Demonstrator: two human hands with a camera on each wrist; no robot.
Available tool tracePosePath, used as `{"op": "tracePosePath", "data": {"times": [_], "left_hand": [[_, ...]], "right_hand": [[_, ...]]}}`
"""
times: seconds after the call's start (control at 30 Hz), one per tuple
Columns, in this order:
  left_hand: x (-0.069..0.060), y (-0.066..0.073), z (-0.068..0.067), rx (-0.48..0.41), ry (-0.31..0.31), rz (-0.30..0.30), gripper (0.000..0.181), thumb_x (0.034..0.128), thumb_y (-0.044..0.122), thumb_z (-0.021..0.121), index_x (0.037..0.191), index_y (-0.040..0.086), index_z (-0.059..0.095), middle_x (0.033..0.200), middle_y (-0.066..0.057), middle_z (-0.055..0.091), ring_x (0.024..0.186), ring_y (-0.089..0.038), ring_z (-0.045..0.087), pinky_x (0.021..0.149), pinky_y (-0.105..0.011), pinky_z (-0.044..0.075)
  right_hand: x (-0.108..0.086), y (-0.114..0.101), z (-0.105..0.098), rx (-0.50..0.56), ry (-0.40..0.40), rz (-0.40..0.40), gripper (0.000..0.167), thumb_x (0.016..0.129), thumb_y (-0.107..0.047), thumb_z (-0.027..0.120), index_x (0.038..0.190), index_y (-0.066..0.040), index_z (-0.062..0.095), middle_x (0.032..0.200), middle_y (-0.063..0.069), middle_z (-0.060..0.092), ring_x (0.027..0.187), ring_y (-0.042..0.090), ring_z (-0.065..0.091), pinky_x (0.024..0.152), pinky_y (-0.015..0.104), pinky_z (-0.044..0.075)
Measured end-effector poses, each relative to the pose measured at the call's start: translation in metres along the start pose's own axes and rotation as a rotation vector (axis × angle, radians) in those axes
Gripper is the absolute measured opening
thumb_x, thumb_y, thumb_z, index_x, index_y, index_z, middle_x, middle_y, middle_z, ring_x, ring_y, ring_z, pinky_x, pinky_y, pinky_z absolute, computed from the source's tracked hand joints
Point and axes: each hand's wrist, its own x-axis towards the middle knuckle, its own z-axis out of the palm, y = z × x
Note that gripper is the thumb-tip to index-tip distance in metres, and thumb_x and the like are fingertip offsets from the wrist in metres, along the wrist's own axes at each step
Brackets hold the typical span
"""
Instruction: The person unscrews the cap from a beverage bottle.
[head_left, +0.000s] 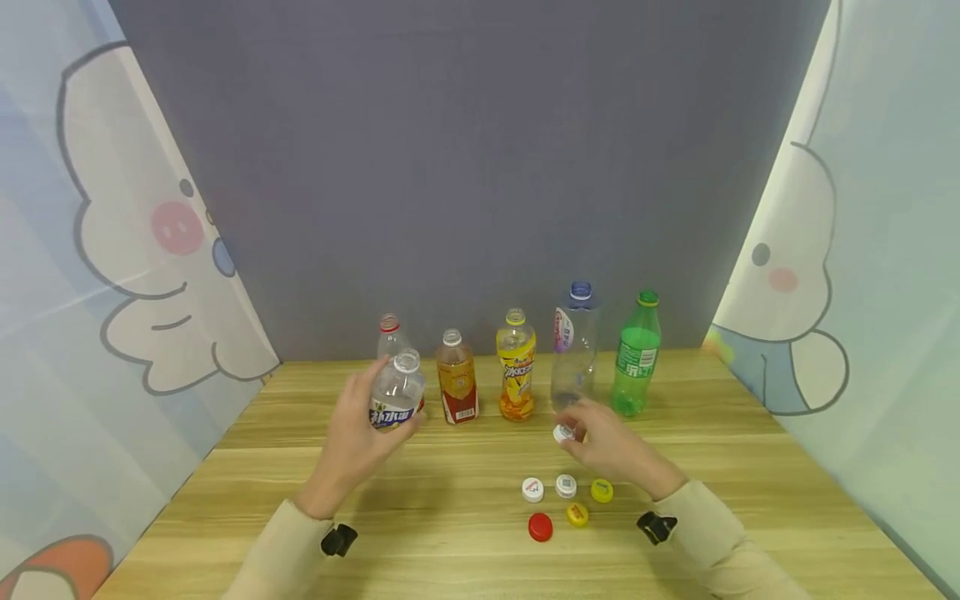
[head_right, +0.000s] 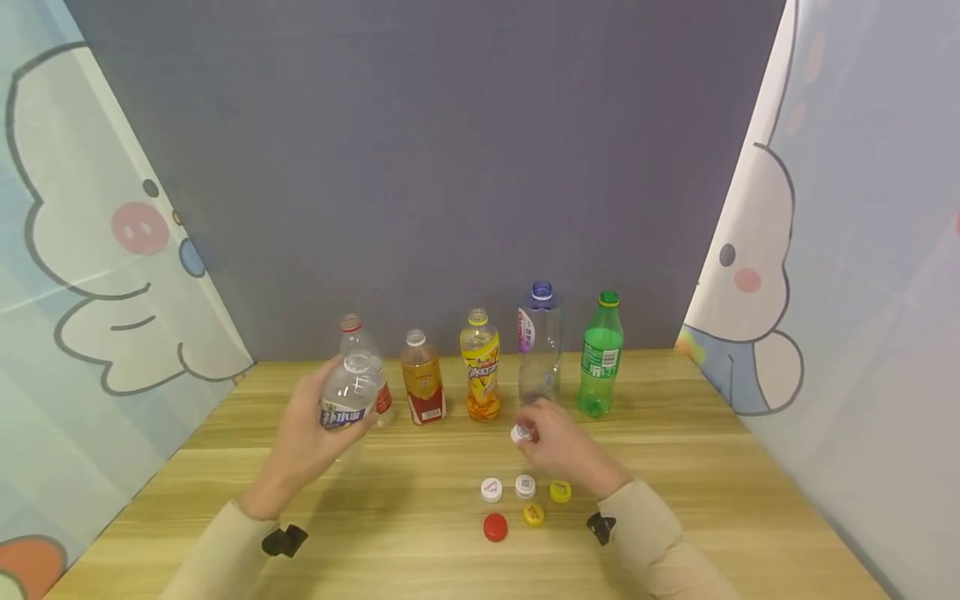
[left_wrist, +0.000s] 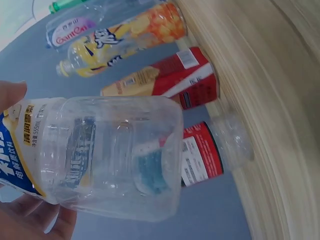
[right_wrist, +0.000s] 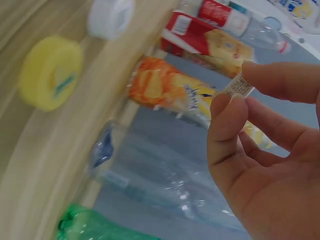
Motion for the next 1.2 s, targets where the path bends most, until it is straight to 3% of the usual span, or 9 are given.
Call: {"op": "tracePosePath", "data": {"times": [0.13,0.5,0.83,1.0,1.2], "left_hand": [[0.001,-0.006,-0.002,0.004,0.019,-0.004,0.098,0.0671,0.022,0.096,0.149,0.009,0.044,0.114,-0.017,0.056,0.096,-0.026,0.055,0.071,-0.045,0.052],[0.004,-0.023,-0.007,0.003,0.075,-0.013,0.097,0.0688,0.016,0.094,0.15,0.004,0.042,0.115,-0.02,0.054,0.097,-0.027,0.056,0.074,-0.048,0.051],[0.011,-0.042,-0.01,0.006,0.138,0.011,0.097,0.0685,0.014,0.093,0.15,0.002,0.042,0.118,-0.024,0.055,0.099,-0.029,0.054,0.076,-0.045,0.048],[0.011,-0.048,-0.012,0.021,0.136,-0.025,0.098,0.0694,0.014,0.093,0.151,0.003,0.041,0.116,-0.023,0.054,0.096,-0.027,0.053,0.073,-0.045,0.047],[0.012,-0.053,-0.014,0.008,0.119,-0.109,0.096,0.0727,0.013,0.091,0.152,0.004,0.039,0.118,-0.024,0.053,0.098,-0.03,0.053,0.075,-0.047,0.047]], "right_hand": [[-0.001,0.01,0.004,-0.02,-0.037,0.057,0.028,0.084,0.0,0.074,0.112,0.001,0.07,0.101,0.006,0.065,0.085,0.016,0.06,0.076,0.037,0.054],[-0.007,0.027,0.011,-0.086,-0.128,0.115,0.027,0.076,0.002,0.075,0.103,0.004,0.07,0.095,0.009,0.066,0.09,0.027,0.062,0.083,0.05,0.054],[-0.01,0.036,0.013,-0.085,-0.199,0.203,0.021,0.08,-0.001,0.076,0.099,0.002,0.069,0.087,0.007,0.063,0.076,0.019,0.056,0.069,0.039,0.053],[-0.011,0.037,0.014,-0.075,-0.229,0.253,0.019,0.08,0.001,0.076,0.097,0.001,0.069,0.086,0.006,0.061,0.073,0.017,0.055,0.064,0.034,0.051],[-0.013,0.038,0.015,-0.07,-0.234,0.264,0.017,0.079,0.003,0.076,0.094,-0.001,0.068,0.087,0.006,0.061,0.071,0.017,0.055,0.061,0.032,0.05]]}}
